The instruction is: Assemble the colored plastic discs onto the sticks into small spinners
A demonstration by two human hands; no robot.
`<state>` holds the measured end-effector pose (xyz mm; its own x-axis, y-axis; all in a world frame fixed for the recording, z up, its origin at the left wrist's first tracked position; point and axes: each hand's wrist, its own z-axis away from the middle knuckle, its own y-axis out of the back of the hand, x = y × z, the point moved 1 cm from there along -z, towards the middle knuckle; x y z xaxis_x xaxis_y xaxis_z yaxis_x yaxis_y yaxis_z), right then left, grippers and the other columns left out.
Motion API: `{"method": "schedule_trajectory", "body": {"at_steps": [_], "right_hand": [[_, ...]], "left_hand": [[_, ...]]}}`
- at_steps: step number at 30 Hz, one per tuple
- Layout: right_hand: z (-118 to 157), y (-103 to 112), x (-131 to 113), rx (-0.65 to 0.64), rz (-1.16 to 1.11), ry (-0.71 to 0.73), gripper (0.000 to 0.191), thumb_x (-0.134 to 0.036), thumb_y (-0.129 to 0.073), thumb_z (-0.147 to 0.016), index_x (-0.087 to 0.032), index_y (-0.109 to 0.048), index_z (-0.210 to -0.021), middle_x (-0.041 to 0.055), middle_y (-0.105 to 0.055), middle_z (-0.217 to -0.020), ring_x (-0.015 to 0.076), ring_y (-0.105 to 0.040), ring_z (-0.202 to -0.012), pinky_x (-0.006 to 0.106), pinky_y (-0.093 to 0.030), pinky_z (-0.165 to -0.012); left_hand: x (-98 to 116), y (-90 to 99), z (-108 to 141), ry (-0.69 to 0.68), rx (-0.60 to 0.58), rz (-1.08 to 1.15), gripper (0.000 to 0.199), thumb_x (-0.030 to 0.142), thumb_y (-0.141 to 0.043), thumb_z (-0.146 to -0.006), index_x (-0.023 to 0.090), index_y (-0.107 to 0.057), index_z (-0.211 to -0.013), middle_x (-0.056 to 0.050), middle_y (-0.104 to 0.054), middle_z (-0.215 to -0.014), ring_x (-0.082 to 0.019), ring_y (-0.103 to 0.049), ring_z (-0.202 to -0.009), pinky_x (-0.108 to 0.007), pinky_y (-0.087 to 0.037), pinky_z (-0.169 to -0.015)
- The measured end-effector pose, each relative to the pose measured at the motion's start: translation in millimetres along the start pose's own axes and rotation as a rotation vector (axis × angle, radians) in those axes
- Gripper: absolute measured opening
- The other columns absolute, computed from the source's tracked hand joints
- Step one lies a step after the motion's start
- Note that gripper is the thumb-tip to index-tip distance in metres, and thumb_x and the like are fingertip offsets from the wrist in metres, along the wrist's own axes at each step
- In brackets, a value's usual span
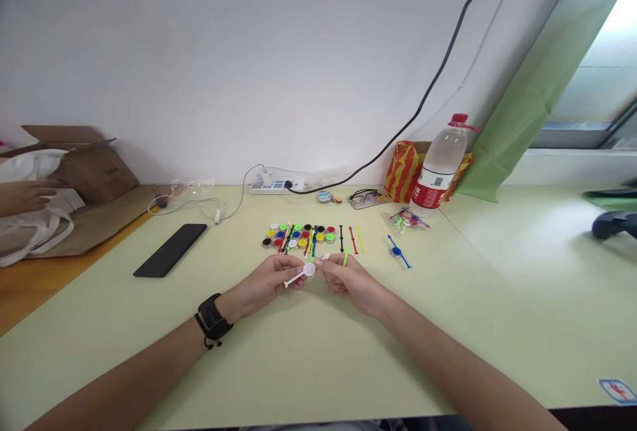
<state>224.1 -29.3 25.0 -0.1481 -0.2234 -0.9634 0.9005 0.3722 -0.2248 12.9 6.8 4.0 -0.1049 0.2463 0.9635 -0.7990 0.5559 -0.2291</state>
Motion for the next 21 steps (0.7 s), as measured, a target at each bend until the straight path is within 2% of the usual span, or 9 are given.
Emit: {"method": "schedule_trajectory", "body": {"at_steps": [3, 7, 10, 12, 14, 18, 21], "right_hand": [[0.6, -4.0, -0.6, 0.002, 0.076, -0.007, 0.038, -0.052, -0.081, -0.074, -0.018, -0.068, -0.084, -0.0101, -0.025, -0.056, 0.0092, -0.013, -0.053, 0.031, -0.007, -0.053], [-3.4, 4.0, -2.2, 0.03, 0.102, -0.003, 0.034, -0.048, -0.08, -0.075, -0.017, -0.068, -0.082, -0.0099, -0.026, -0.055, 0.009, -0.015, -0.053, 0.03, -0.009, -0.052], [-4.5, 30.1, -9.7, 0.063, 0.247, -0.021, 0.027, -0.042, -0.078, -0.075, -0.018, -0.068, -0.079, -0.0079, -0.032, -0.056, 0.0092, -0.022, -0.053, 0.027, -0.015, -0.051], [-1.3, 55.4, -17.5, 0.15, 0.46, -0.064, 0.021, -0.037, -0.078, -0.074, -0.019, -0.072, -0.082, -0.0027, -0.049, -0.065, 0.0116, -0.039, -0.059, 0.026, -0.025, -0.054], [4.0, 80.3, -24.6, 0.192, 0.647, -0.112, 0.015, -0.032, -0.079, -0.072, -0.02, -0.075, -0.08, 0.0036, -0.064, -0.081, 0.0177, -0.053, -0.073, 0.028, -0.035, -0.059], [11.3, 113.0, -30.2, 0.27, 0.862, -0.156, 0.011, -0.029, -0.077, -0.069, -0.02, -0.074, -0.075, 0.0081, -0.07, -0.09, 0.0252, -0.06, -0.081, 0.031, -0.04, -0.063], [9.1, 120.7, -28.3, 0.334, 0.991, -0.185, 0.019, -0.029, -0.07, -0.073, -0.021, -0.071, -0.09, 0.007, -0.07, -0.088, 0.0247, -0.062, -0.081, 0.031, -0.043, -0.065]], "left_hand": [[-0.7, -1.4, 0.0, -0.004, -0.02, -0.053, 0.026, 0.04, -0.083, -0.081, 0.016, -0.08, -0.091, -0.007, -0.072, -0.081, -0.015, -0.064, -0.075, -0.026, -0.046, -0.071], [-0.8, -5.2, -0.8, -0.021, -0.008, -0.034, 0.026, 0.04, -0.08, -0.084, 0.015, -0.078, -0.092, -0.006, -0.071, -0.082, -0.014, -0.062, -0.075, -0.025, -0.044, -0.069], [-0.8, -6.3, -1.9, -0.009, 0.055, 0.026, 0.027, 0.04, -0.081, -0.083, 0.016, -0.076, -0.093, -0.006, -0.071, -0.086, -0.015, -0.064, -0.08, -0.028, -0.048, -0.077], [-0.5, -6.3, -2.3, 0.019, 0.068, 0.037, 0.028, 0.04, -0.082, -0.082, 0.015, -0.075, -0.092, -0.007, -0.07, -0.087, -0.015, -0.065, -0.079, -0.029, -0.049, -0.079], [0.1, -6.0, -2.0, 0.037, 0.06, 0.03, 0.029, 0.04, -0.082, -0.082, 0.014, -0.075, -0.091, -0.008, -0.07, -0.087, -0.015, -0.065, -0.079, -0.029, -0.049, -0.078], [1.8, -5.5, -0.6, 0.053, 0.036, 0.006, 0.029, 0.04, -0.081, -0.083, 0.013, -0.075, -0.093, -0.008, -0.069, -0.089, -0.016, -0.065, -0.081, -0.029, -0.049, -0.079], [2.0, -5.2, 0.0, 0.06, 0.026, -0.009, 0.029, 0.04, -0.08, -0.084, 0.013, -0.075, -0.095, -0.008, -0.07, -0.09, -0.017, -0.065, -0.082, -0.029, -0.049, -0.08]]}}
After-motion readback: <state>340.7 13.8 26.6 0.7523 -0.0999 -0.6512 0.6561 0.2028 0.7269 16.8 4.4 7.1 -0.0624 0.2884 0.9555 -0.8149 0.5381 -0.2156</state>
